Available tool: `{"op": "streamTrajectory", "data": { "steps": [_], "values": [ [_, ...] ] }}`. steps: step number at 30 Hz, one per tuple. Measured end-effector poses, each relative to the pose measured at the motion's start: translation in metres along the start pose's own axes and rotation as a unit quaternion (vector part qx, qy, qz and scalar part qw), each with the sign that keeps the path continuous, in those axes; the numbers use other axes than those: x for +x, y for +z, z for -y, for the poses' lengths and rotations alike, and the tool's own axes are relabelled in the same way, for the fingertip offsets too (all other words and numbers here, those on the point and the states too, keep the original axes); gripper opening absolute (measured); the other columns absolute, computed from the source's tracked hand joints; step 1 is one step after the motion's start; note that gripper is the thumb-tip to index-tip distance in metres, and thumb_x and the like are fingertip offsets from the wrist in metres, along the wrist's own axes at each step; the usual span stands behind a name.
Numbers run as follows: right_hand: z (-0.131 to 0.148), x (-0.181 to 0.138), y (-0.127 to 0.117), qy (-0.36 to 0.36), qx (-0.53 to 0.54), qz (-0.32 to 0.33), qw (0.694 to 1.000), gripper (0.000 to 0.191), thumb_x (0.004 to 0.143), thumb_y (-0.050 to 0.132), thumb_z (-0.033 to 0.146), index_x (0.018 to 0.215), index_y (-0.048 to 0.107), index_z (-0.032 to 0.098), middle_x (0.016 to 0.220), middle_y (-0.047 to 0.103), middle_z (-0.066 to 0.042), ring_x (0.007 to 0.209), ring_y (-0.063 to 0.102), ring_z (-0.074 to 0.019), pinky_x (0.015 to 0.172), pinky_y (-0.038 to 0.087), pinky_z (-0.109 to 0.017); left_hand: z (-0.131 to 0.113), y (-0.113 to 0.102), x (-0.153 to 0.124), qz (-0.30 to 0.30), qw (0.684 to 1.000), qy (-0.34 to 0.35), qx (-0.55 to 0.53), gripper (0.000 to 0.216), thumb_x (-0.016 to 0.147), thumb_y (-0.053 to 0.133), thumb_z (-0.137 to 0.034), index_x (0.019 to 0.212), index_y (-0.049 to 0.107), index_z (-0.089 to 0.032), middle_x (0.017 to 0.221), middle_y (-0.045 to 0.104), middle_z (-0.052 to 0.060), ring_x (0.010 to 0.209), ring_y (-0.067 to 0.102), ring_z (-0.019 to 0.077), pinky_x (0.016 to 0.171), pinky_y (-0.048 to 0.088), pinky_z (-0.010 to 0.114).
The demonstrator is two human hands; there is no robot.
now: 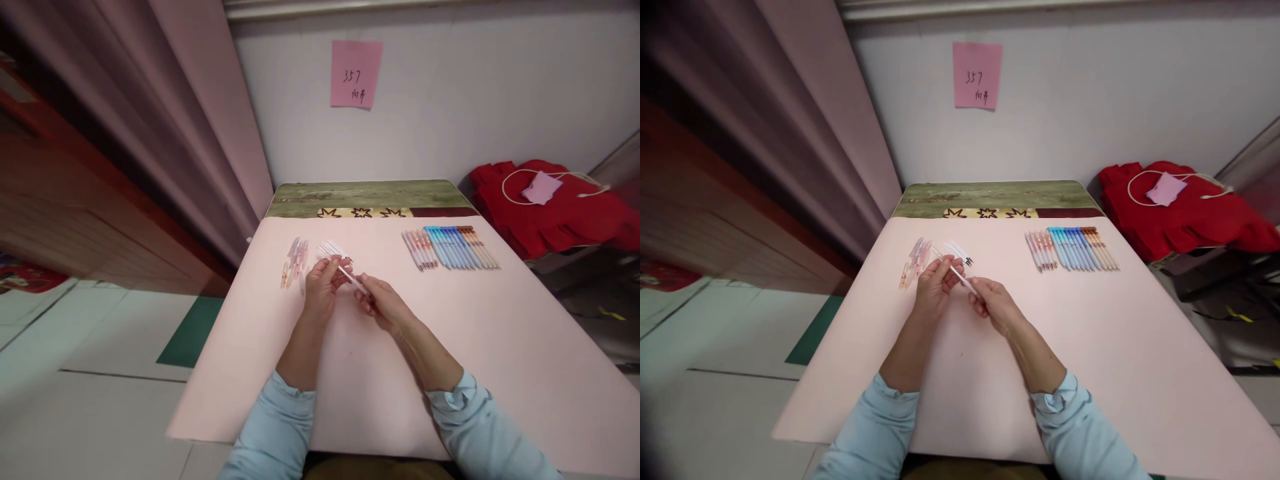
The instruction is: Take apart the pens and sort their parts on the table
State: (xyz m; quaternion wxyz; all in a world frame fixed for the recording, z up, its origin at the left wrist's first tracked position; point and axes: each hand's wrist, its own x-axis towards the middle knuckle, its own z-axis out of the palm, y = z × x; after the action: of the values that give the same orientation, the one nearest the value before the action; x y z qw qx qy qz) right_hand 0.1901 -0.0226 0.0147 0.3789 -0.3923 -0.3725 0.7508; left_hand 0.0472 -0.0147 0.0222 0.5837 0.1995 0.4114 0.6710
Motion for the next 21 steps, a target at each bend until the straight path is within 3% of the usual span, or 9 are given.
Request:
{"op": "streamTrajectory", "data": {
  "steps": [2,6,9,11,13,16,18,21],
  "values": [
    [0.003,-0.002,-0.004,0.010,-0.034,0.016,0.999,0.046,0.074,0.072,0.058,0.094,0.068,0.016,0.059,0.058,0.003,0.040,0.038,-0.0045,0.038,0.020,-0.020,-0.005,-0.005,0.004,-0.028,0.999,0.015,-0.010,0.027,0.074,0.077,-0.028,0.092,0.065,-0.012,0.090,0.075,0.009,0.069,0.070,0.0137,0.073,0.058,0.029],
    [0.012,-0.005,-0.017,0.024,-0.086,0.031,0.996,0.034,0.071,0.076,0.046,0.084,0.068,0.015,0.065,0.064,-0.002,0.049,0.050,-0.0089,0.047,0.035,-0.022,-0.020,-0.021,0.012,-0.096,0.993,0.064,-0.028,0.023,0.077,0.075,-0.027,0.092,0.065,-0.013,0.090,0.075,0.009,0.072,0.070,0.0135,0.080,0.058,0.031],
    [0.016,-0.005,-0.014,-0.013,-0.068,-0.008,0.998,0.022,0.070,0.070,0.037,0.074,0.060,0.019,0.071,0.064,0.000,0.052,0.048,-0.0086,0.050,0.034,-0.023,-0.024,-0.029,0.013,-0.103,0.991,0.084,-0.024,0.024,0.078,0.075,-0.030,0.093,0.065,-0.014,0.091,0.075,0.009,0.072,0.071,0.0140,0.082,0.057,0.033],
    [0.017,-0.005,-0.003,-0.058,-0.137,-0.049,0.988,0.018,0.073,0.065,0.037,0.078,0.061,0.020,0.068,0.060,0.002,0.051,0.043,-0.0087,0.050,0.031,-0.023,-0.020,-0.027,0.010,-0.082,0.994,0.073,-0.014,0.027,0.076,0.076,-0.031,0.092,0.064,-0.013,0.091,0.075,0.010,0.071,0.070,0.0139,0.079,0.058,0.032],
    [0.015,-0.006,0.012,-0.121,-0.287,-0.089,0.946,0.021,0.075,0.065,0.041,0.082,0.066,0.021,0.065,0.058,0.003,0.054,0.044,-0.0103,0.053,0.032,-0.024,-0.013,-0.022,0.006,-0.056,0.997,0.055,-0.003,0.029,0.074,0.077,-0.032,0.091,0.064,-0.012,0.090,0.075,0.010,0.068,0.070,0.0134,0.076,0.058,0.031],
    [0.010,-0.010,0.026,-0.189,-0.469,-0.120,0.854,0.025,0.078,0.065,0.046,0.076,0.070,0.022,0.061,0.059,0.002,0.056,0.048,-0.0120,0.057,0.034,-0.024,-0.010,-0.018,0.004,-0.041,0.998,0.049,0.003,0.031,0.073,0.078,-0.033,0.091,0.063,-0.012,0.091,0.074,0.011,0.068,0.070,0.0137,0.074,0.058,0.031],
    [0.009,-0.011,0.028,-0.184,-0.516,-0.113,0.829,0.028,0.081,0.061,0.047,0.072,0.070,0.022,0.058,0.059,0.002,0.054,0.050,-0.0126,0.055,0.033,-0.024,-0.017,-0.026,0.004,-0.061,0.996,0.070,0.013,0.030,0.074,0.075,-0.034,0.091,0.062,-0.013,0.090,0.074,0.011,0.069,0.070,0.0144,0.074,0.058,0.031],
    [0.012,-0.003,0.023,-0.157,-0.566,-0.133,0.798,0.029,0.081,0.061,0.048,0.071,0.071,0.023,0.060,0.064,0.001,0.058,0.055,-0.0147,0.055,0.034,-0.024,-0.037,-0.051,0.004,-0.147,0.971,0.160,0.104,0.029,0.075,0.070,-0.037,0.092,0.060,-0.015,0.082,0.073,0.007,0.061,0.067,0.0136,0.065,0.055,0.029]
  ]
}}
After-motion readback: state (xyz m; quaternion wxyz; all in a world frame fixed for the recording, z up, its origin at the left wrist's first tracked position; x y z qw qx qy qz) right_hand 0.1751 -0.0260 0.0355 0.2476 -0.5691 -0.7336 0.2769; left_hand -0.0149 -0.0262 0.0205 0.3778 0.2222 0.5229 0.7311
